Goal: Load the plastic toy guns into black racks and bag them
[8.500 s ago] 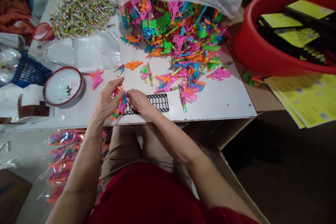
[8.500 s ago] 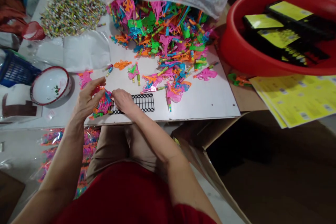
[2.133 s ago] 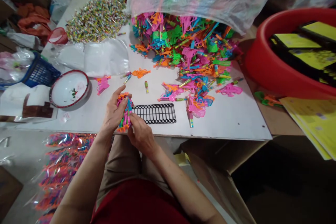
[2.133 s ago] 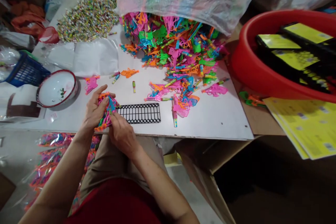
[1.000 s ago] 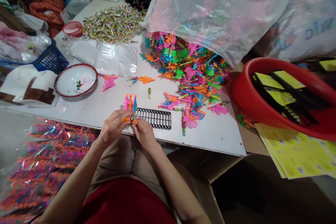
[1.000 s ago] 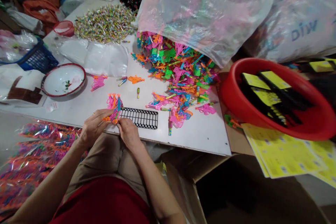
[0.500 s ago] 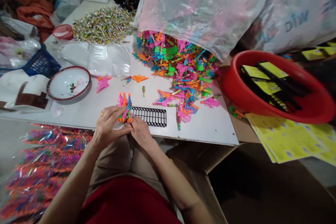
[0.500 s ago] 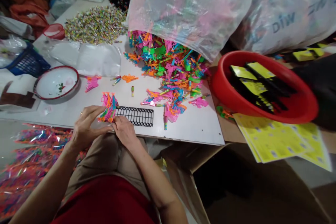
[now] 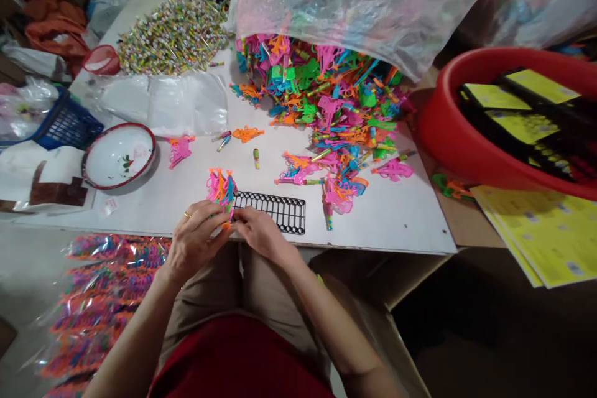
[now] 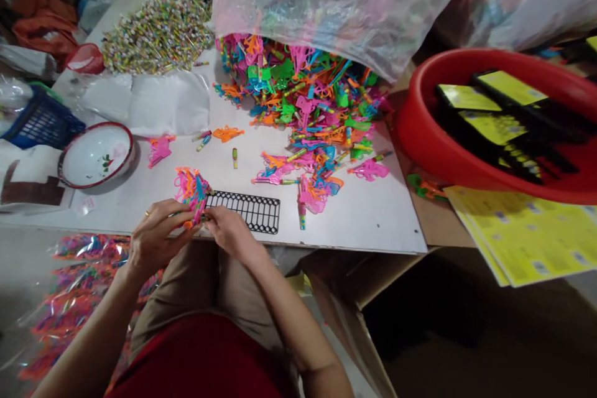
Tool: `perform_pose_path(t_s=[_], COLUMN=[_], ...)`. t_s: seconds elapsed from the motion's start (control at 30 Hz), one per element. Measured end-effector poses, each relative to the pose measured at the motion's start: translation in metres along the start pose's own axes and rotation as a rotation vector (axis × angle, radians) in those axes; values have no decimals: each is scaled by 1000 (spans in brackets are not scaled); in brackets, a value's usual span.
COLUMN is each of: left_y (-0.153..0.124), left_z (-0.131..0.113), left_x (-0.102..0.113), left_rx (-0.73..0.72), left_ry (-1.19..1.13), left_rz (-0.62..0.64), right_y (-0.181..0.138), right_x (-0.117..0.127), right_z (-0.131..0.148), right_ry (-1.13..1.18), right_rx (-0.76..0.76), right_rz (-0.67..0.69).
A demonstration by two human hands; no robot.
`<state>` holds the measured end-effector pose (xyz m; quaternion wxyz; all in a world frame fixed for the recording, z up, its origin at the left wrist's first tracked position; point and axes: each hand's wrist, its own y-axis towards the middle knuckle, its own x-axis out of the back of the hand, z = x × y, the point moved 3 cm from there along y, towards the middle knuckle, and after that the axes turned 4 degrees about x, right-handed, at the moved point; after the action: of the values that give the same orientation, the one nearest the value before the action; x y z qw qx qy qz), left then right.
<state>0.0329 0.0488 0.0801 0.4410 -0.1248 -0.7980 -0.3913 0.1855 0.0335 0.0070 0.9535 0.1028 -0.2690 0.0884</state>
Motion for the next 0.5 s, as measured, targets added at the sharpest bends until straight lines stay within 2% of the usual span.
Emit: perform_pose_path(t_s=[0.07, 0.13, 0.2, 0.27, 0.37, 0.5], left_y=[3, 6, 9, 12, 13, 9], left_z=[-3, -6, -9, -12, -14, -15], left_x=[1, 1, 0, 0, -1, -1], left_rx=[-3, -6, 2, 23, 74, 134], left_ry=[-1, 10, 35, 50, 55, 94], left_rz=[10, 11, 5, -3, -22, -67], right_y=[12, 32, 56, 77, 94, 95], right_x=[25, 46, 55, 49, 28, 13], right_z=[-3, 1, 9, 15, 14, 9], right_ry=[137, 198, 227, 254, 291, 317], right_rx=[-12, 42, 141, 193, 169, 180], right_rz=[-114, -221, -217, -115, 38, 46])
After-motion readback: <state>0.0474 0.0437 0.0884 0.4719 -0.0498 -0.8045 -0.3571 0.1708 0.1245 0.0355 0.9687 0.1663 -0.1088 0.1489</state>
